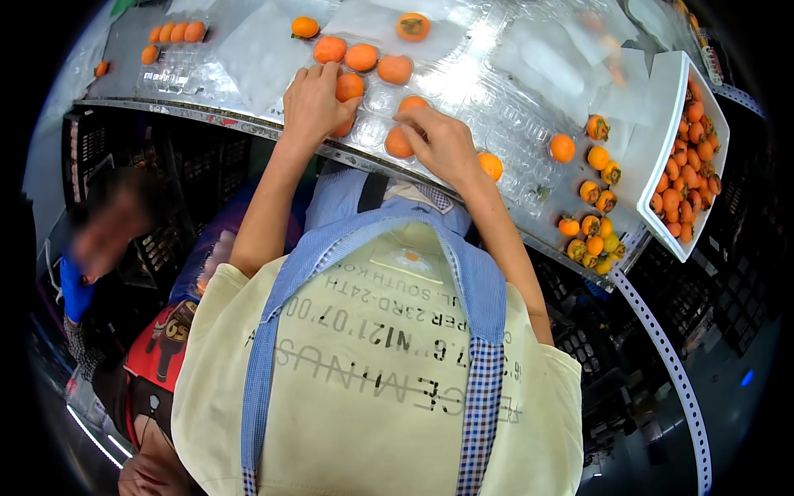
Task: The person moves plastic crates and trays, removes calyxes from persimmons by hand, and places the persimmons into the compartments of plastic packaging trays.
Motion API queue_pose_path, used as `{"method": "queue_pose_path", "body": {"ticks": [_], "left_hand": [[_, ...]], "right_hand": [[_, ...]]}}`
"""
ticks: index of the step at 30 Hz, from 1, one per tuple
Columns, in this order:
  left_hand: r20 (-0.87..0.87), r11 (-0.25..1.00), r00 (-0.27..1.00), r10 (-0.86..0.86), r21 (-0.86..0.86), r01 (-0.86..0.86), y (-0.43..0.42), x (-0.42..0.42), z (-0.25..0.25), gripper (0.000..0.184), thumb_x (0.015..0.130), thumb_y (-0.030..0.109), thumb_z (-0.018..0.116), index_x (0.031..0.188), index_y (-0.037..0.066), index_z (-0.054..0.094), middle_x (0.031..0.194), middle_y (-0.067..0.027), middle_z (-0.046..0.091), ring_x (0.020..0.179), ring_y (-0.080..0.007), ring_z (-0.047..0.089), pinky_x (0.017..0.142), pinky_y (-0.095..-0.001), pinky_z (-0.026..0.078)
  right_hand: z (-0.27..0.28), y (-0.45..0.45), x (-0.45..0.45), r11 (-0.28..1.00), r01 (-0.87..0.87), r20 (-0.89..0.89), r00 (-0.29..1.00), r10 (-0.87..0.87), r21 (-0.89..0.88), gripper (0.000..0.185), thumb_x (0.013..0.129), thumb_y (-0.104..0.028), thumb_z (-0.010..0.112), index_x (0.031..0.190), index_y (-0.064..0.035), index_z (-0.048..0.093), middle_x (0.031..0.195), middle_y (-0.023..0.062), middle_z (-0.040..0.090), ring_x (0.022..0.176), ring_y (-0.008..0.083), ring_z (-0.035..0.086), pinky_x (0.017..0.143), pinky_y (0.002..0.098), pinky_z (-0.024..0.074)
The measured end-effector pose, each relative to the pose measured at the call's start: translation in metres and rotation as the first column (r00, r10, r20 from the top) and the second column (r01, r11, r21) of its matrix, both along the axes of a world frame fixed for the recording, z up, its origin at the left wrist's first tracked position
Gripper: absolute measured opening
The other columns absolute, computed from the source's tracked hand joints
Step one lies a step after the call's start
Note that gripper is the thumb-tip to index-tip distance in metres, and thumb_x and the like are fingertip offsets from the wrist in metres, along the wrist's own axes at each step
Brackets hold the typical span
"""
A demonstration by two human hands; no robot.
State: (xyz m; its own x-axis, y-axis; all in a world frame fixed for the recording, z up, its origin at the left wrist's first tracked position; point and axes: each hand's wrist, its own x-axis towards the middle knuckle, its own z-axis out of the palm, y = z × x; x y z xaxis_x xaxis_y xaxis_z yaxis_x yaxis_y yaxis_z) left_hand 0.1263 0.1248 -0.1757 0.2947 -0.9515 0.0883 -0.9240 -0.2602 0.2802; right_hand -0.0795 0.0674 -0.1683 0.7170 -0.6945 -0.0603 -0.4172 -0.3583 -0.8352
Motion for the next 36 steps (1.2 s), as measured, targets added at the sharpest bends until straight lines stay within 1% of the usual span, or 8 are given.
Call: {"method": "queue_pose_path", "body": {"ticks": [6,9,12,16,22,32,35,36], "left_hand": [[-0.144,0.984,0.978,0.153,-0.071,-0.164,0.005,-0.007,0.013,0.046,0.064,0.025,0.076,0.100,0.002,0.059,0.090,-0.0100,0.063,0.084,-0.0266,0.061,0.072,-0.0350,0.051],[-0.640,0.950,0.758,0.122,-0.144,-0.275,0.004,-0.013,0.030,0.042,0.066,0.015,0.076,0.102,0.002,0.058,0.096,-0.0077,0.062,0.091,-0.0213,0.062,0.075,-0.0310,0.053],[-0.828,0.963,0.559,-0.042,-0.182,-0.198,0.005,-0.034,0.060,0.043,0.068,0.007,0.074,0.107,0.002,0.057,0.106,-0.0070,0.058,0.098,-0.0183,0.059,0.078,-0.0295,0.053],[-0.717,0.954,0.646,-0.263,-0.292,0.064,0.008,-0.050,0.068,0.049,0.070,0.003,0.071,0.117,0.004,0.055,0.114,-0.0084,0.053,0.101,-0.0191,0.056,0.084,-0.0310,0.051],[-0.821,0.940,0.500,-0.276,-0.338,-0.037,0.007,-0.066,0.067,0.047,0.065,0.004,0.071,0.110,0.005,0.059,0.108,-0.0109,0.059,0.096,-0.0209,0.060,0.079,-0.0305,0.051],[-0.728,0.925,0.577,-0.370,-0.344,0.159,-0.003,-0.084,0.069,0.064,0.061,0.010,0.081,0.118,0.004,0.053,0.118,-0.0110,0.055,0.108,-0.0269,0.053,0.089,-0.0330,0.045],[-0.762,0.936,0.546,-0.347,-0.317,0.153,-0.004,-0.098,0.084,0.072,0.064,0.009,0.078,0.128,0.005,0.045,0.128,-0.0107,0.049,0.111,-0.0241,0.052,0.088,-0.0342,0.045],[-0.783,0.953,0.544,-0.300,-0.274,0.132,-0.002,-0.098,0.083,0.069,0.066,0.008,0.077,0.127,0.005,0.046,0.127,-0.0104,0.049,0.110,-0.0226,0.052,0.087,-0.0333,0.046]], "right_hand": [[-0.004,0.002,-0.004,0.997,0.025,0.045,0.999,-0.029,0.073,0.017,0.083,-0.014,0.060,0.097,-0.0061,0.065,0.084,0.0095,0.065,0.068,0.0206,0.063,0.062,0.0299,0.0492],[-0.006,0.002,-0.004,0.947,0.061,0.192,0.973,-0.127,0.315,0.024,0.085,-0.017,0.061,0.104,-0.0043,0.063,0.090,0.0087,0.066,0.072,0.0164,0.062,0.065,0.0276,0.0488],[0.017,-0.001,0.006,0.811,0.062,0.344,0.885,-0.315,0.582,0.033,0.086,-0.019,0.062,0.113,-0.0012,0.057,0.098,0.0093,0.064,0.078,0.0143,0.061,0.067,0.0259,0.0485],[0.040,-0.012,-0.002,0.721,-0.013,0.370,0.864,-0.340,0.693,0.039,0.086,-0.018,0.063,0.118,0.0005,0.053,0.102,0.0107,0.062,0.082,0.0139,0.061,0.068,0.0255,0.0488],[0.048,-0.010,-0.018,0.749,-0.010,0.379,0.867,-0.324,0.662,0.038,0.085,-0.016,0.064,0.118,0.0012,0.053,0.103,0.0127,0.062,0.083,0.0138,0.061,0.066,0.0256,0.0507],[0.041,-0.010,-0.047,0.711,0.030,0.370,0.838,-0.401,0.702,0.044,0.082,-0.014,0.066,0.120,0.0034,0.052,0.106,0.0091,0.060,0.088,0.0152,0.059,0.073,0.0281,0.0511],[0.036,-0.039,-0.094,0.719,0.189,0.470,0.642,-0.606,0.669,0.044,0.081,-0.016,0.068,0.118,0.0030,0.054,0.098,0.0087,0.062,0.081,0.0153,0.061,0.069,0.0272,0.0513],[0.040,-0.054,-0.115,0.690,0.343,0.514,0.479,-0.712,0.637,0.041,0.082,-0.015,0.066,0.116,0.0033,0.055,0.096,0.0086,0.062,0.078,0.0154,0.061,0.068,0.0274,0.0517]]}}
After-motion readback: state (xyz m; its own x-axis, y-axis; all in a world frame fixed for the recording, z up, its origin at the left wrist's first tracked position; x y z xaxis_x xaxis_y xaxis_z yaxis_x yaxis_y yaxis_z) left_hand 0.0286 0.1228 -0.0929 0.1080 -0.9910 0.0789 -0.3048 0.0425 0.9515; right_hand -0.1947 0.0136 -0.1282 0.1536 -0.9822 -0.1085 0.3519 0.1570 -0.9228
